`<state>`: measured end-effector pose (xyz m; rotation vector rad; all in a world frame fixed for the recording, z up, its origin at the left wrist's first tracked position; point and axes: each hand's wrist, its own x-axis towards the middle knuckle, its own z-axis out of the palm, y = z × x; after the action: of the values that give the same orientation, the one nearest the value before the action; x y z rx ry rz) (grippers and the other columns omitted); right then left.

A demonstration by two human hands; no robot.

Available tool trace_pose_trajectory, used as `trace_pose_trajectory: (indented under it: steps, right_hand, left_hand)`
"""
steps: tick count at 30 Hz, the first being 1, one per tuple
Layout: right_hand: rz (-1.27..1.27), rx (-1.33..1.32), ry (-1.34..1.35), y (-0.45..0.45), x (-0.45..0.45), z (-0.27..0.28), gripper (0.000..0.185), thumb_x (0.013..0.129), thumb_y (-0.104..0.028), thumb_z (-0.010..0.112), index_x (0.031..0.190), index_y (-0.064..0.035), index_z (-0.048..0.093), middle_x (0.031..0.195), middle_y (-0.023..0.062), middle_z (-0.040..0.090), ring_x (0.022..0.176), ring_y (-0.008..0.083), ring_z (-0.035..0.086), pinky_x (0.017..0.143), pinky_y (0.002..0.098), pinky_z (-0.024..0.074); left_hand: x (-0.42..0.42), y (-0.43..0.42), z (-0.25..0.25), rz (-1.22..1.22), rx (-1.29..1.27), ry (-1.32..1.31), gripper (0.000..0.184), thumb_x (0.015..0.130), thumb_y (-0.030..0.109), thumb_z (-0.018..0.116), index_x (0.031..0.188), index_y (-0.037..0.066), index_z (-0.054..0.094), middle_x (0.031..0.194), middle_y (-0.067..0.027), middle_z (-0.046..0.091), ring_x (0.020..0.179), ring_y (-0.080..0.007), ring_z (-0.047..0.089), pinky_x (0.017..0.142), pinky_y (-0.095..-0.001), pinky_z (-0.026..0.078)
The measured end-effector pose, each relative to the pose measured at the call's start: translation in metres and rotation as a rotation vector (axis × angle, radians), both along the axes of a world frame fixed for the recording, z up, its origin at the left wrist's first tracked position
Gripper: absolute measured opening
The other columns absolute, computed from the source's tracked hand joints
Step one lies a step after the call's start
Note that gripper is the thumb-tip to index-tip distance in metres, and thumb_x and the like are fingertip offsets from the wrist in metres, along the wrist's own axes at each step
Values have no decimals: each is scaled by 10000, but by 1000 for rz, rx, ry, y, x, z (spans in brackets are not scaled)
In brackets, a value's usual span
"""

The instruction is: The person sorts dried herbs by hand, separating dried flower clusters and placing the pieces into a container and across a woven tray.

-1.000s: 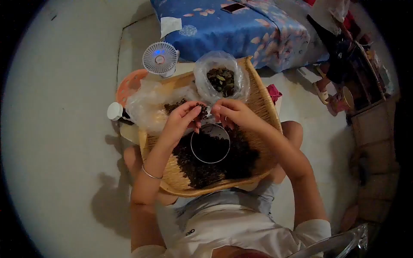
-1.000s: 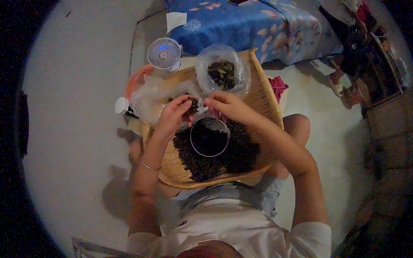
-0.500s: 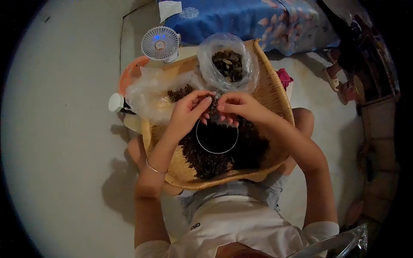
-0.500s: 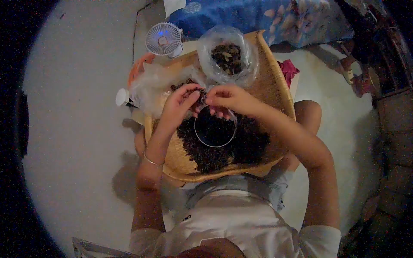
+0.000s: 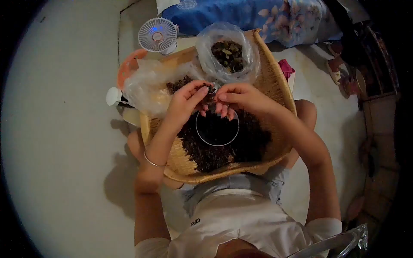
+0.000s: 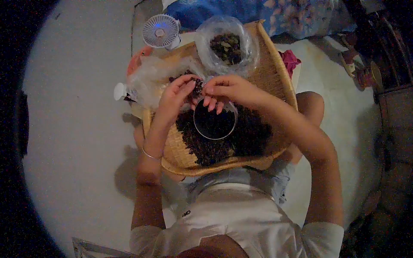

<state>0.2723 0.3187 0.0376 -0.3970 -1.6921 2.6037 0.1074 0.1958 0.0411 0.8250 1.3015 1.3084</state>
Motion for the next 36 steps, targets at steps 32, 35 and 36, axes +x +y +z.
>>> trace_pose_trajectory:
  steps: [32,35,36]
  right_hand:
    - [-28,230,-6,-8,-5,-8,165,851,-190,572,875,-39,511,763,56,590,609,107,567,481,234,474]
    - [-58,180,-20,-6,-4,-7,181,852,-204,570,872,-32,518,766,58,589,611,106,564,491,240,478]
    - [-74,144,-21,-6,-3,-6,185,852,-207,568,874,-29,521,768,61,593,610,106,564,497,238,477]
  left_hand:
    - [10,2,-13,91,-57,-44,249,881,231,531,1053,51,520,767,-18,559,591,-82,515,474,-208,414]
    - [9,2,-14,71,-63,-59,250,881,231,531,1054,51,512,753,-17,551,582,-82,510,471,-205,408]
    - [8,2,-13,71,-61,-63,275,877,232,542,1066,35,507,745,-26,549,578,-85,515,471,-209,420]
